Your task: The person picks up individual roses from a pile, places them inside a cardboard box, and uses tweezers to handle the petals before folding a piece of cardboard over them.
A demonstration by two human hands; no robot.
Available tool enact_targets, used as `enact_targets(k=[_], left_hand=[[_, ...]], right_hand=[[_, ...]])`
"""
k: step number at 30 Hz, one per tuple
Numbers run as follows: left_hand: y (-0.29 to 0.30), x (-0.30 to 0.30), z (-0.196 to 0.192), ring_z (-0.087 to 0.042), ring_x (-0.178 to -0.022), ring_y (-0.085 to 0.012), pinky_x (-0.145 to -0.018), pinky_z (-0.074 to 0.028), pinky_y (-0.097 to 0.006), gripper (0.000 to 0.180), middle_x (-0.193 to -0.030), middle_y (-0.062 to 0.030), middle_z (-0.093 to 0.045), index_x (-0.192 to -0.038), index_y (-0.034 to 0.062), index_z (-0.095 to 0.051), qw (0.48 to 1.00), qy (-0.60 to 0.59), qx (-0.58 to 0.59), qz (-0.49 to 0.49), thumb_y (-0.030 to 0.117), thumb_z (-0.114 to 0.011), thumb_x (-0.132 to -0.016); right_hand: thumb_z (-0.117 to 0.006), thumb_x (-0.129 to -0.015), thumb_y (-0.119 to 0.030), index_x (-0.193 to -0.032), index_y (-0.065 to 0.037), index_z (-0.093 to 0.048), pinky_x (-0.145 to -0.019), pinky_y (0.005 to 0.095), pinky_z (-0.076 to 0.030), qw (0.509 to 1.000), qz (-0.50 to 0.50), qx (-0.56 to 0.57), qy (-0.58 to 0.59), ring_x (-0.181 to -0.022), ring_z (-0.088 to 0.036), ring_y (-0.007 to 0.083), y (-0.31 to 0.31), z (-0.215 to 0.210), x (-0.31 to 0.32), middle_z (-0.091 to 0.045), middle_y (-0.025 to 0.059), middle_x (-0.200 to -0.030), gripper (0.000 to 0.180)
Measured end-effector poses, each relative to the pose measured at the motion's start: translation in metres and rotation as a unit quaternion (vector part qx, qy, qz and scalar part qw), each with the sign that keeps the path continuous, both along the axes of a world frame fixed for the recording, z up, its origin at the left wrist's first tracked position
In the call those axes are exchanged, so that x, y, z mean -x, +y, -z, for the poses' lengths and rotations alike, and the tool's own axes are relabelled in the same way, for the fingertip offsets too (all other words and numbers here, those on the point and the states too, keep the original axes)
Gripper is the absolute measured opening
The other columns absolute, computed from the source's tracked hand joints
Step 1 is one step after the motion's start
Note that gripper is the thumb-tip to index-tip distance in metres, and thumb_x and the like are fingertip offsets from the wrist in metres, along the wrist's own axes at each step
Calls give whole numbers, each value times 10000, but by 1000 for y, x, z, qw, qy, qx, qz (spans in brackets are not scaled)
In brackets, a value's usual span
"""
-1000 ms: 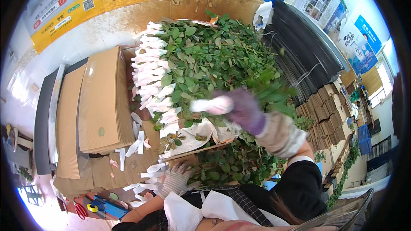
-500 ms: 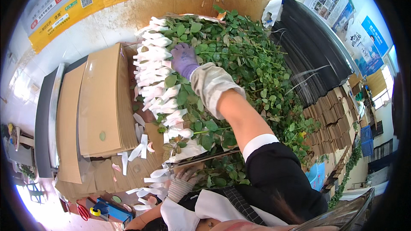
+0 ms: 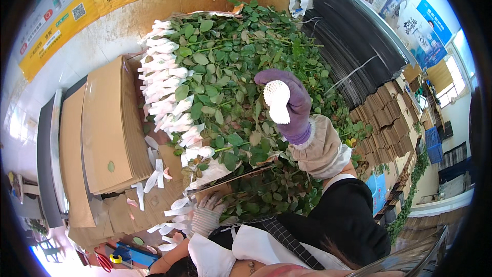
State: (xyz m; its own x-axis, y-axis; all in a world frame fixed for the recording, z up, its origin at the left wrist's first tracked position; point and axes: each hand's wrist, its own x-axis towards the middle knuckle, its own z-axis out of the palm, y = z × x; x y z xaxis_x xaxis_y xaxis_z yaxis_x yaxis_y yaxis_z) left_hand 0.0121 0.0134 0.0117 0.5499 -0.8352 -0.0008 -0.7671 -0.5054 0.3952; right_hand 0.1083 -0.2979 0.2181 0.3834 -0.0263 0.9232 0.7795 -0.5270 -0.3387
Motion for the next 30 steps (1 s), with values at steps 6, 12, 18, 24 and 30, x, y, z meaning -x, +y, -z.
enact_targets(k=[6,12,18,24,30], left_hand=[[-3,-1,5,-474,-1223,-321,-1016,-378,-448,405,-1310,-91,-525,-1107,191,-641,999,11,35,2,389,-639,-753],[5,0,-36,-511,-1161,-335,-983,-417,-436,436,-1239,-122,-560,-1049,128,-651,999,-17,33,-14,381,-710,-699],[-10,-16,-120,-549,-1133,-288,-948,-449,-410,888,-1327,-173,-499,-1365,24,-422,653,533,531,-85,578,-717,-738],[-15,-49,-204,-589,-1114,-291,-936,-472,-370,917,-1151,-215,-623,-1132,-47,-589,677,302,661,-112,770,-273,-861],[43,-42,-144,-609,-1009,-296,-851,-494,-427,493,-1111,-154,-639,-1031,36,-641,885,-23,443,-140,492,-529,-881]], right_hand=[[-574,-695,124,-911,-9,-633,-738,334,-513,999,41,14,8,-838,-660,256,-3,-4,4,-683,98,-944,261],[-573,-858,-59,-1113,-22,-559,-711,337,-518,991,81,-13,-109,-833,-635,232,-39,-45,-10,-660,107,-928,258],[-508,-955,-233,-1205,-49,-564,-597,325,-481,942,-14,330,62,-733,-582,200,15,-71,56,-589,82,-918,316],[-557,-858,-166,-1212,-145,-593,-535,292,-447,833,158,530,33,-672,-555,158,100,-28,75,-557,1,-816,356],[-548,-854,-74,-1236,-45,-588,-610,306,-533,843,214,466,164,-768,-612,196,43,-36,109,-639,120,-947,386]])
